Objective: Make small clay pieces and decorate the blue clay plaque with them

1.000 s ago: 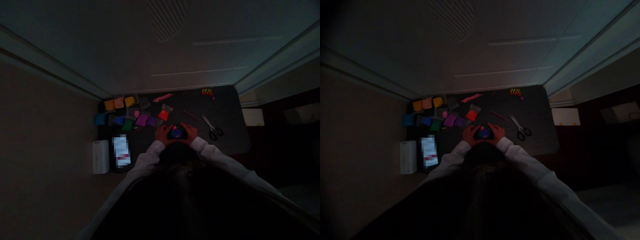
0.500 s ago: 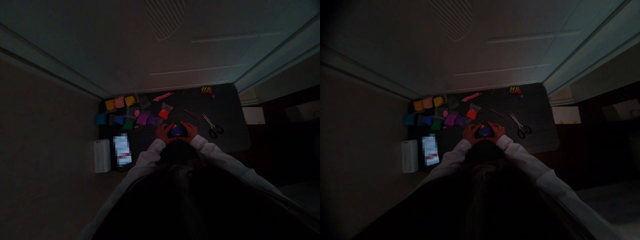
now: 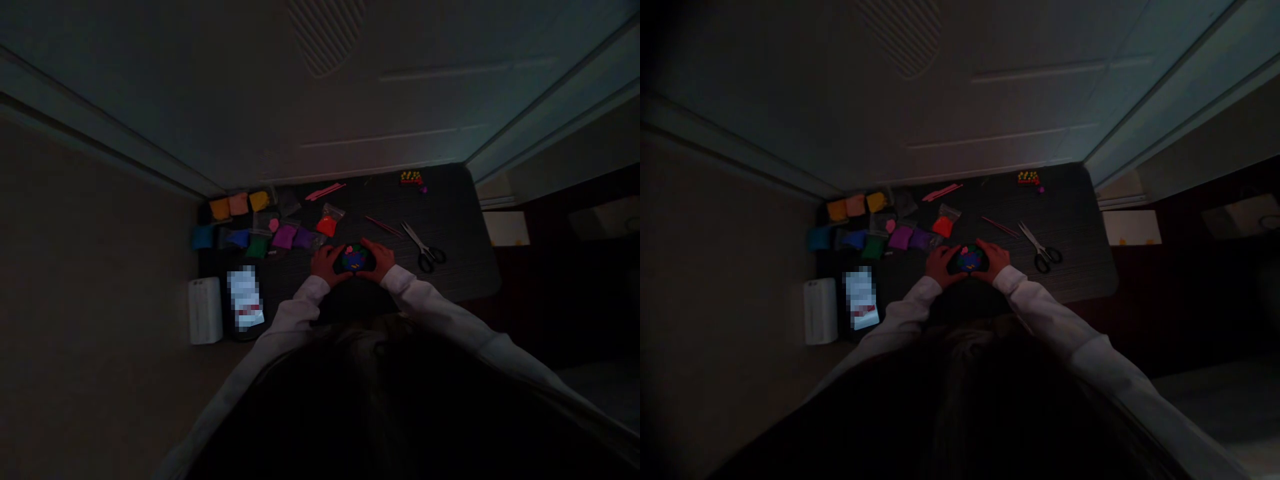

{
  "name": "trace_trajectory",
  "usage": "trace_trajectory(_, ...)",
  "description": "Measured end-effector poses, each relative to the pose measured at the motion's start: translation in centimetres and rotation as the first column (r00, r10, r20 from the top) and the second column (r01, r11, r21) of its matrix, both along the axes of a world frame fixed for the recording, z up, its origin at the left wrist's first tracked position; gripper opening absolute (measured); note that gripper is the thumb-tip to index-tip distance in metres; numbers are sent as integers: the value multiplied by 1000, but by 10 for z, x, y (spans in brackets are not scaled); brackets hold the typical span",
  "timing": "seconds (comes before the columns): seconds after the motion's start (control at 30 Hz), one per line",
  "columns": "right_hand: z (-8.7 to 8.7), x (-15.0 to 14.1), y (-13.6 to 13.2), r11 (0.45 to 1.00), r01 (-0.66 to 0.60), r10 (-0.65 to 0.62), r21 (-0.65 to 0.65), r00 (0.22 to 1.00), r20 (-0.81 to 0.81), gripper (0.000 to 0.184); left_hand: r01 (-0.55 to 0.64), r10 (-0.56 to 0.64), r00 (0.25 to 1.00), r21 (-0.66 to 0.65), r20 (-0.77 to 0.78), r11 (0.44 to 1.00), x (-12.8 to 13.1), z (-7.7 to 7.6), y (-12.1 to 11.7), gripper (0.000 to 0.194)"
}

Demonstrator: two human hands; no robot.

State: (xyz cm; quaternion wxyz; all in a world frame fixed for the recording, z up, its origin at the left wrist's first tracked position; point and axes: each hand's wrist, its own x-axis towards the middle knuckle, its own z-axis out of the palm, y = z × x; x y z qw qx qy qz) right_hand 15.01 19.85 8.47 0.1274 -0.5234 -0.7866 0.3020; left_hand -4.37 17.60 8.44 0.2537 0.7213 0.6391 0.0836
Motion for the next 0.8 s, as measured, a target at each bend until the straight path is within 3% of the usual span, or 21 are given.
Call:
trace_trajectory(0.53,-2,0,-1,1000,10,-10,-17,1000,-20,86,-12,11,1000,32,19,999,2,-2,-1,74)
trace_trajectory(0.8,-1,7,3,999,2,-6,-35,995,-103,90,2,-5,997,37,72,999,-4,-4,0,80)
